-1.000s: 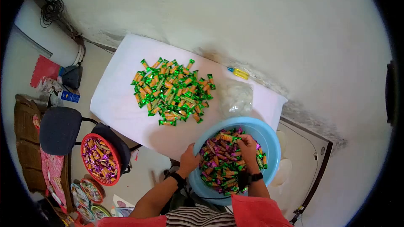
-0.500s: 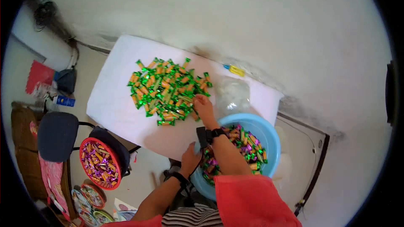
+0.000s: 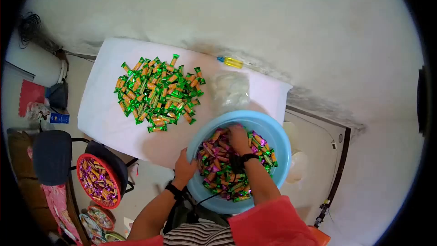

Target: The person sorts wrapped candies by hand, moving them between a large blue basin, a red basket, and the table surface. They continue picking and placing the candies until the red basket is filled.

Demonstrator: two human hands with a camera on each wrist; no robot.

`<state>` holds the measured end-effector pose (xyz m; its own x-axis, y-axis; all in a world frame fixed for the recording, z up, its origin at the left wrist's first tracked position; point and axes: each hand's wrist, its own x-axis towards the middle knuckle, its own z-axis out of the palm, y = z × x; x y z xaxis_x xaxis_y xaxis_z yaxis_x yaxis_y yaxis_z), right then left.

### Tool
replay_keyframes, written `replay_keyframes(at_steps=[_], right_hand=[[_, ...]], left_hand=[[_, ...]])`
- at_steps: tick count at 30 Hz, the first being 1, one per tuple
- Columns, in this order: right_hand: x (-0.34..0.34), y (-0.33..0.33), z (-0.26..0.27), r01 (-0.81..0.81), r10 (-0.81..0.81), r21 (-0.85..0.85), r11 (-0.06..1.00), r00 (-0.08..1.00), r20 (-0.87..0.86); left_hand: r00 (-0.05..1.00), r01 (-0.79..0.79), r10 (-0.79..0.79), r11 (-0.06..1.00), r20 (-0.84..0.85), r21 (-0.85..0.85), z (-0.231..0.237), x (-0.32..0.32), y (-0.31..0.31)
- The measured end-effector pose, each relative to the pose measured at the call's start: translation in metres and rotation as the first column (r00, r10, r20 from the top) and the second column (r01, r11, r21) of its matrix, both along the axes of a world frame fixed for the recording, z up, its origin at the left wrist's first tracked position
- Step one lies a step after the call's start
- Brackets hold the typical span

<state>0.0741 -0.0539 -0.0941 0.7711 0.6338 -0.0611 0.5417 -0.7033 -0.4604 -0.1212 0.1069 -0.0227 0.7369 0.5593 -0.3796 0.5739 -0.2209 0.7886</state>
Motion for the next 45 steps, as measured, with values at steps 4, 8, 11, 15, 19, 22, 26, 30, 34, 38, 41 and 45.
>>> replay_keyframes(at_steps=[4,8,11,15,19,22,26,30,34,38,41,45], right_hand=[[-0.002,0.007,-0.042,-0.067,0.140,-0.361,0.930,0.974,0.178],[-0.002,0.009,-0.047,-0.066,0.210,-0.483,0.873,0.945,0.252],[-0.002,0.008,-0.036,-0.094,0.209,-0.482,0.871,0.959,0.191],[0.001,0.000,0.015,-0.055,0.096,-0.386,0.921,0.992,0.088],[-0.014,-0.020,0.034,0.103,-0.109,0.061,0.993,0.988,0.105],[-0.026,-0.005,0.061,0.342,-0.248,0.347,0.873,0.925,-0.288],[-0.044,0.068,0.139,0.538,-0.025,0.450,0.713,0.661,-0.750],[-0.030,0.141,0.107,0.379,0.041,0.380,0.844,0.659,-0.751],[-0.022,0.197,0.085,0.327,0.048,0.365,0.871,0.685,-0.727],[-0.019,0.190,0.049,0.166,0.057,0.496,0.852,0.913,-0.403],[-0.012,0.124,0.089,0.259,0.031,0.494,0.830,0.863,-0.505],[-0.013,0.027,0.078,0.421,-0.145,0.297,0.857,0.751,-0.645]], left_hand=[[0.999,-0.023,0.024,0.999,0.031,-0.024,-0.012,-0.004,-0.001],[1.000,-0.027,0.027,0.999,0.002,-0.023,-0.002,0.000,-0.001],[1.000,-0.025,0.025,0.999,0.001,0.034,0.002,0.001,-0.001],[1.000,-0.005,0.005,0.999,-0.009,0.044,0.004,0.000,0.000],[1.000,-0.012,0.013,0.995,-0.005,0.094,-0.001,-0.001,-0.001],[0.999,0.020,-0.026,0.992,0.048,0.121,-0.001,-0.003,0.001],[1.000,0.018,-0.018,0.998,0.005,0.055,-0.002,-0.004,0.001],[0.999,0.022,-0.025,0.996,0.034,0.081,-0.009,-0.007,0.002],[0.997,0.038,-0.039,0.999,0.067,0.010,-0.008,-0.008,0.004],[0.997,0.048,-0.052,0.997,0.056,0.055,-0.013,-0.010,0.001],[0.996,0.042,-0.045,0.998,0.076,0.046,-0.015,-0.009,0.000],[0.998,0.037,-0.036,0.999,0.050,-0.016,0.008,-0.003,0.004]])
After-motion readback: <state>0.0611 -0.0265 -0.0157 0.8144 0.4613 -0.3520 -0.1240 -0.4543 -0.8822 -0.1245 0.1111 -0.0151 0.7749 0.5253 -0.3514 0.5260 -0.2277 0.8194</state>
